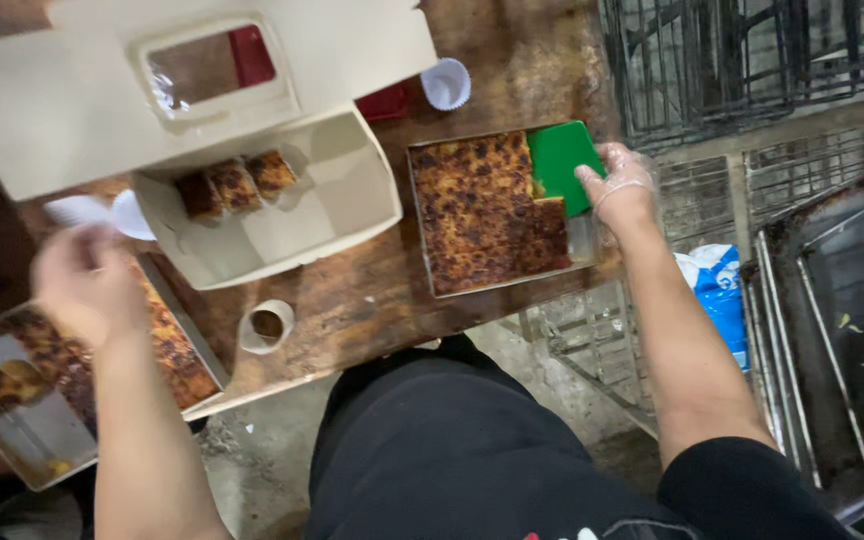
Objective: The person organizes pieces of bread into boxes and applies grated cheese to a large container of bread items using a grater.
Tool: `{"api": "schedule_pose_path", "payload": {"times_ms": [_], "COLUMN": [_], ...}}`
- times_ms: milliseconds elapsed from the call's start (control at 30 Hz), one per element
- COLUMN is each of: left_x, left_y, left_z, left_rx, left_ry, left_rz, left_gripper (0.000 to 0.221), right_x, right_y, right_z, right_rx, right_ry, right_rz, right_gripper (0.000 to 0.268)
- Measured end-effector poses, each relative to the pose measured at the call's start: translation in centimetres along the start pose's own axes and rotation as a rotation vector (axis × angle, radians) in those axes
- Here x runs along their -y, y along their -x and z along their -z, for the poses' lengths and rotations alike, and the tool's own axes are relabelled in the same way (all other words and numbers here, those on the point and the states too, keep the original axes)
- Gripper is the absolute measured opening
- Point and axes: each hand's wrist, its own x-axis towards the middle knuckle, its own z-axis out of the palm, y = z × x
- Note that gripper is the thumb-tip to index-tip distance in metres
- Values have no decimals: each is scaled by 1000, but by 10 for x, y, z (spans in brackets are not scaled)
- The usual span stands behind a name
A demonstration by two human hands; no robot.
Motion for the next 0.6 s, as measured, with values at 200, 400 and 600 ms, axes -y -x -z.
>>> {"api": "schedule_pose_path", "payload": {"times_ms": [200,400,600], "left_x": [-119,-170,-202], "left_y": [60,128,168], "left_z": [54,17,-75], "left_rx": [22,377,842], "left_ry": [625,646,639], "left_rz": [332,193,496], "left_gripper": [11,16,47], "right_x": [-18,-8,23], "right_y": [27,43,49], "right_z": [21,-7,1], "right_rx": [173,66,126], "right_ry": [-86,62,105], "right_rz": [-194,-291,-421], "right_gripper": [31,37,35]}}
